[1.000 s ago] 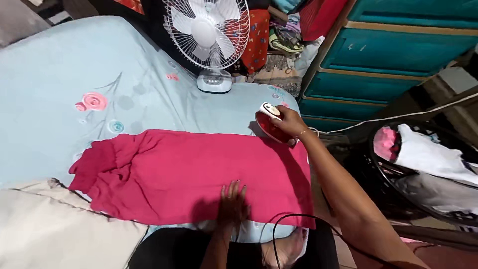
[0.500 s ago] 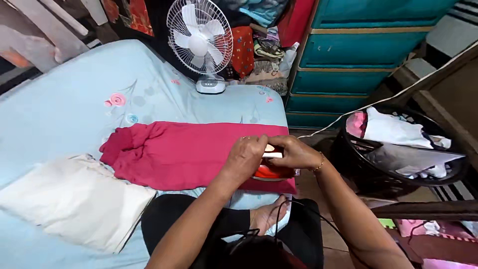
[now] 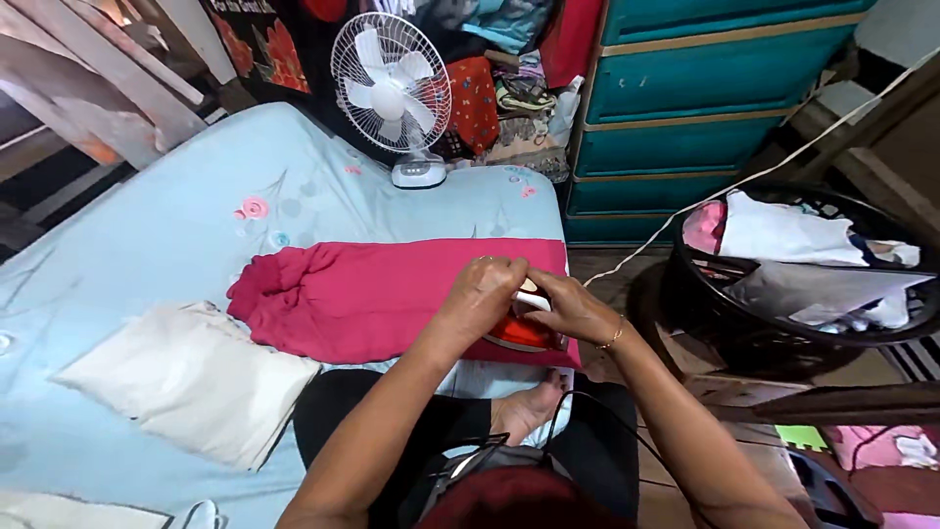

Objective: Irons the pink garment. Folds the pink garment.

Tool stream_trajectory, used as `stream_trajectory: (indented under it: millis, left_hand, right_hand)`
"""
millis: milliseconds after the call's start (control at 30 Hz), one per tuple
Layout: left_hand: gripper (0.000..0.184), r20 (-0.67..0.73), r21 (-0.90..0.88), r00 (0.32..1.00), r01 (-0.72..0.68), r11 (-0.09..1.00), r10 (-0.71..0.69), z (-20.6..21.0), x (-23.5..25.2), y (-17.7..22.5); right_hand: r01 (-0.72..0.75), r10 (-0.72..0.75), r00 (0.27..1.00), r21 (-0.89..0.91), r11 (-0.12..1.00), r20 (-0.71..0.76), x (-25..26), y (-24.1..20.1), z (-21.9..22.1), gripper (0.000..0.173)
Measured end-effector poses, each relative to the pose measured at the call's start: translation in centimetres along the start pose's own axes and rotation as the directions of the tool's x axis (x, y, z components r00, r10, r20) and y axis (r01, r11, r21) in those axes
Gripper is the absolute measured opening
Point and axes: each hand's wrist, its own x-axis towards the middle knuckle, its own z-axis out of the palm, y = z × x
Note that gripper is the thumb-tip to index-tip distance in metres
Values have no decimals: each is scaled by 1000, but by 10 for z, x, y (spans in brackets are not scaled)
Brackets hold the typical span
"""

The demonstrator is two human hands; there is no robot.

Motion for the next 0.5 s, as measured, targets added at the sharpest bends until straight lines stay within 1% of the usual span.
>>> stream_trajectory:
  millis: [67,133,233,367,500]
  left_hand:
    - [21,9,-1,1000,0,1000,0,1,4,3]
    - [20,-3,-4,1000,-8,1000,8,2,7,6]
    - [20,-15,0,1000,-22,1000,22,3,11,7]
    - [19,-53,8,998,-41,999,41,7,14,6]
    - [21,-12,1,1000,-19,1000,19,6,16,6]
  right_hand:
    - [-11,10,1000,-9,1000,-12,-3,1,-3,41]
    - [10,-10,1000,40,999,-18,-6,7,-7,43]
    - [-8,8,1000,109,994,5,-9,11,-13,47]
    - [-38,38,999,75,996,7,-8,10,-14,41]
    - [-39,39,999,40,998,2,-6,9,-13,36]
